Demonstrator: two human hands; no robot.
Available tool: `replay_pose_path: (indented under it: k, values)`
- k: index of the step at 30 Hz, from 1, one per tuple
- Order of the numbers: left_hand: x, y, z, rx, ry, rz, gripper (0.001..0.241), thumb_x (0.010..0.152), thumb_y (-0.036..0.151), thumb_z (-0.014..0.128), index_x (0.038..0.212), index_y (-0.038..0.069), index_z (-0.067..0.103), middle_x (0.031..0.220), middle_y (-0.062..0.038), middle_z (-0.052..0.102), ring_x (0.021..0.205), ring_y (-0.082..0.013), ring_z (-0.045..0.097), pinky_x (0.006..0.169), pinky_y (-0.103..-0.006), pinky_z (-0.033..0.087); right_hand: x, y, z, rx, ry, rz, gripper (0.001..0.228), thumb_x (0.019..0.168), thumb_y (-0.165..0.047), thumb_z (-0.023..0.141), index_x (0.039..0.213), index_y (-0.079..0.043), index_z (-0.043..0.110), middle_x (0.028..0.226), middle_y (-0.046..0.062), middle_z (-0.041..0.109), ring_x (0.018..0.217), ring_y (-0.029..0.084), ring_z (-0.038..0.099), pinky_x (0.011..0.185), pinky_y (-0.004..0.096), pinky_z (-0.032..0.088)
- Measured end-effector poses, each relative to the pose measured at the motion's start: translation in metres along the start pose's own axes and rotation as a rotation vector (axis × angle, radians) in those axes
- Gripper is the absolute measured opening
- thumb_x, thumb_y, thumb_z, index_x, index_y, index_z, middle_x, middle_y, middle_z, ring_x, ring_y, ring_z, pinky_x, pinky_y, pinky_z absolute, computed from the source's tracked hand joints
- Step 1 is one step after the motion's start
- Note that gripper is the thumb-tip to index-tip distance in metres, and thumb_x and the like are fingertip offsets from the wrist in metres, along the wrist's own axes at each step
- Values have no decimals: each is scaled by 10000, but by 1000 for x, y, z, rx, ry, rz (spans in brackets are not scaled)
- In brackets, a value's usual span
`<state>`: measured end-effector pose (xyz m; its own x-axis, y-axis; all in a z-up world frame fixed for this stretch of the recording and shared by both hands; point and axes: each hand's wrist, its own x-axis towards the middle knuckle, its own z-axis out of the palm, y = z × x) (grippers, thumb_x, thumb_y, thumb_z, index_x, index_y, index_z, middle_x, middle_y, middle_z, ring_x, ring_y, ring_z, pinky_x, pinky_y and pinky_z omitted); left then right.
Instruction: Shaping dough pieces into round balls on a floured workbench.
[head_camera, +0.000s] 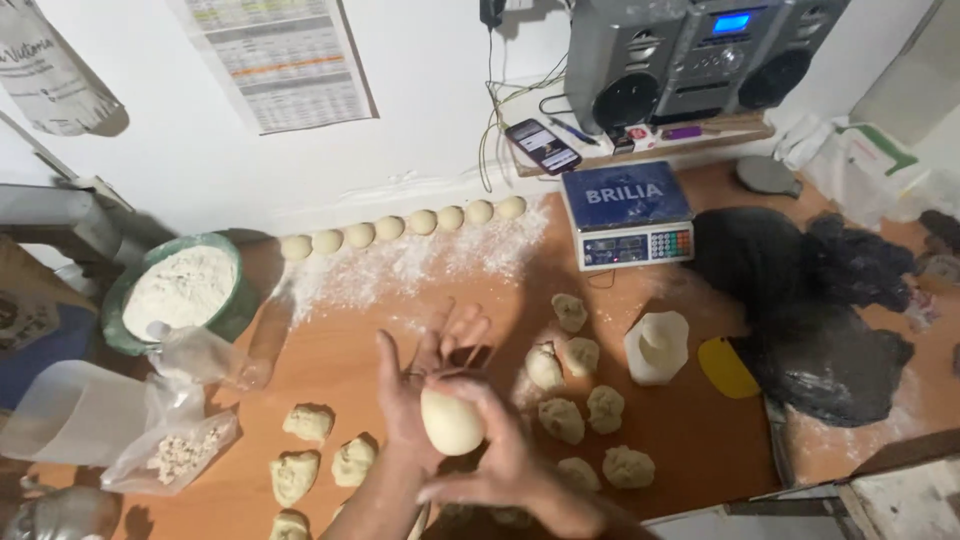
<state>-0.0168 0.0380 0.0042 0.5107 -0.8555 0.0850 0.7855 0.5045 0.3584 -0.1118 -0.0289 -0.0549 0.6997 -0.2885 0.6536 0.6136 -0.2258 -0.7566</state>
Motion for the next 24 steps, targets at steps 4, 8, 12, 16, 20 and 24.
replay_pose_path:
  k: [4, 8, 12, 16, 20, 24]
  values:
    - [-5, -18, -64, -92, -229, 95, 700, 1040, 695, 321, 1301, 79, 528, 1265, -139, 545, 1102, -269, 548, 917, -404, 468, 22, 5, -10, -36, 130, -16, 972, 736, -451, 962, 1446, 20, 493, 1375, 191, 600, 1250, 283, 651, 1086, 444, 617]
    - [-1, -18, -85, -203, -380, 61, 591, 1046, 615, 283, 1205, 77, 469, 1137, -138, 487, 1008, -246, 477, 813, -402, 447, 18, -5, 20, 73, 50, -186, 985, 750, -412, 970, 1486, 22, 479, 1487, 209, 567, 1356, 321, 618, 1216, 480, 534]
    - [-14, 13, 1, 182, 403, -3, 885, 795, 819, 344, 1406, 212, 546, 1375, -102, 650, 1199, -276, 664, 955, -496, 580, 28, 0, 12, 103, 68, 22, 987, 747, -466, 959, 1453, 17, 468, 1449, 193, 553, 1328, 301, 617, 1149, 452, 560]
    - [-3, -6, -89, -430, -610, -43, 872, 1106, 639, 260, 1650, -42, 290, 1286, -312, 615, 1177, -377, 630, 980, -463, 586, 20, -13, 41, 201, 109, -116, 894, 756, -419, 954, 1424, -7, 526, 1433, 179, 592, 1292, 287, 636, 1165, 446, 555]
    - [-8, 14, 4, 152, 104, 68, 953, 852, 835, 398, 1532, 168, 362, 1380, -177, 586, 1223, -284, 613, 989, -479, 520, 24, 23, 20, 271, 158, 157, 803, 715, -404, 974, 1287, -11, 570, 1283, 169, 671, 1133, 287, 706, 973, 454, 633]
    - [-16, 20, 24, 437, 536, 103, 1025, 776, 836, 405, 1522, 135, 386, 1361, -110, 661, 1173, -242, 647, 1051, -419, 486, 35, 35, -24, 1064, 653, 444, 583, 913, -468, 857, 1198, -27, 604, 1135, 152, 682, 1073, 299, 666, 966, 419, 553]
